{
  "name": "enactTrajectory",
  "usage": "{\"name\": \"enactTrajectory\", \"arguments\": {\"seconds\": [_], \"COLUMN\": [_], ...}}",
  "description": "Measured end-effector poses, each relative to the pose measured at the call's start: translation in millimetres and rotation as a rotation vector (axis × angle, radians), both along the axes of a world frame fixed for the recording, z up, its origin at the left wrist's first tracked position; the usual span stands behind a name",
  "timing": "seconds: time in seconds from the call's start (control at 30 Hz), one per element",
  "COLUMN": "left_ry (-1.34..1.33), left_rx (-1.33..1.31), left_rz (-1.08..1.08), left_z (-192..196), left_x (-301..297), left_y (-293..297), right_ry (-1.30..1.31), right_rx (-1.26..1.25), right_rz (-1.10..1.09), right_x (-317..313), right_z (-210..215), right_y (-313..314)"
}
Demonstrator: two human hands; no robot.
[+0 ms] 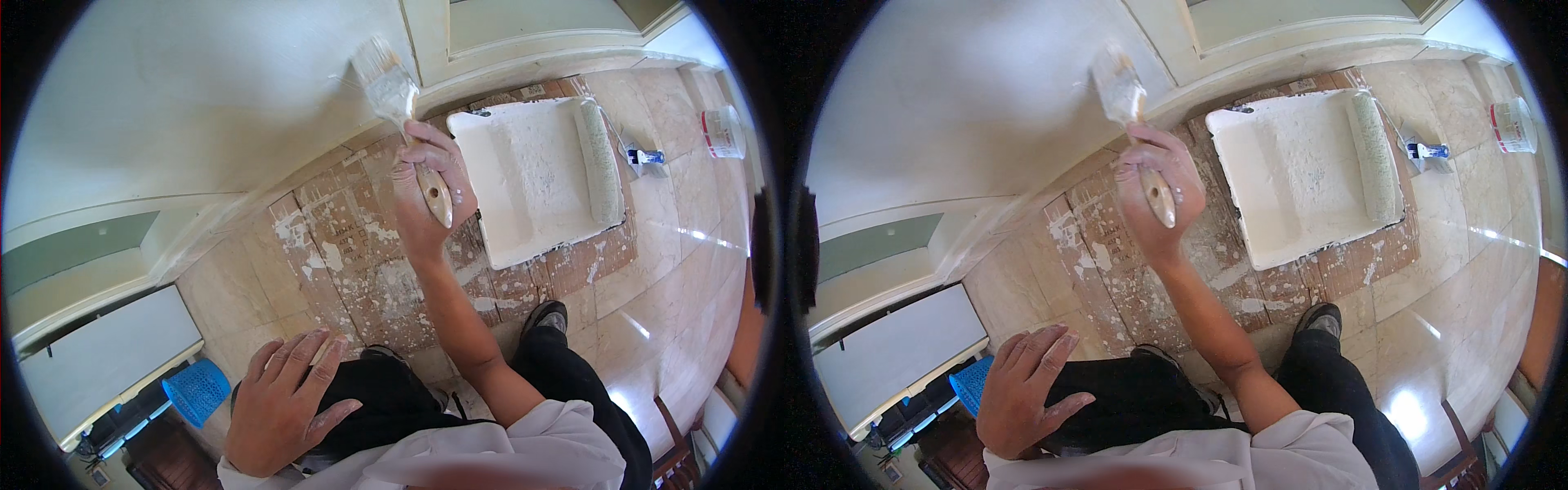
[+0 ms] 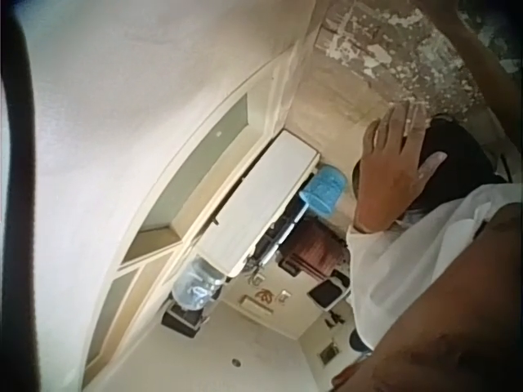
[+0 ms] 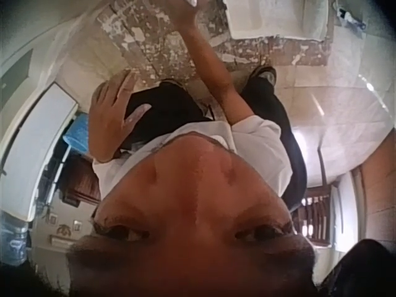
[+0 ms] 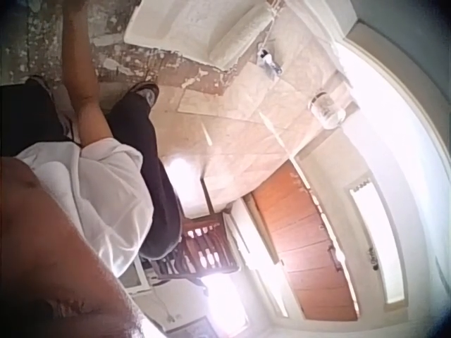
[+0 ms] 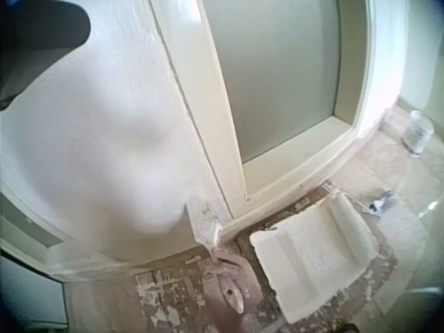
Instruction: Painting the trim and panels of a door frame using a brush and white paint.
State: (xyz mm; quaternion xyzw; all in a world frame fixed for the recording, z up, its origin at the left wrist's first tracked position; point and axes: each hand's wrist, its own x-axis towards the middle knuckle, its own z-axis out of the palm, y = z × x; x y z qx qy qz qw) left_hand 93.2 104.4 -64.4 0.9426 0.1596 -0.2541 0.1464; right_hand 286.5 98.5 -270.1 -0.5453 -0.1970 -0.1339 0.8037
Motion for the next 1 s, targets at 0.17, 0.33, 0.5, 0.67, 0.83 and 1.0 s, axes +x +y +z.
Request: {"name": "enactTrajectory", "arguments": {"seconds": [0.17, 0.33, 0.5, 0.67, 0.83, 1.0], "left_ry": [0.001, -0.009, -0.004, -0.022, -0.047, -0.064], "left_rx": [-0.006, -0.027, -0.008, 0.008, -0.001, 0.007], "left_rz": [-0.001, -0.029, -0.004, 0.027, 0.022, 0.017], "left_z": [1.6, -3.9, -1.7, 4.4, 7.4, 9.9], "left_x": [0.6, 0.4, -5.0, -10.8, -13.3, -18.6], "left_y": [-1.9, -1.1, -2.8, -5.1, -7.0, -9.2], "right_ry": [0.245, 0.190, 0.107, 0.037, 0.009, 0.049], "right_rx": [-0.161, -0.187, -0.019, 0.055, 0.037, -0.056], "right_rz": [-0.029, -0.062, 0.087, 0.174, 0.121, 0.103], "right_x": [-8.2, 2.8, -5.8, -30.3, -26.9, -29.9], "right_z": [-56.0, -37.5, 33.3, 52.4, -4.5, -53.8], "right_y": [-8.8, 4.5, 19.5, 8.9, 13.5, 7.2]}}
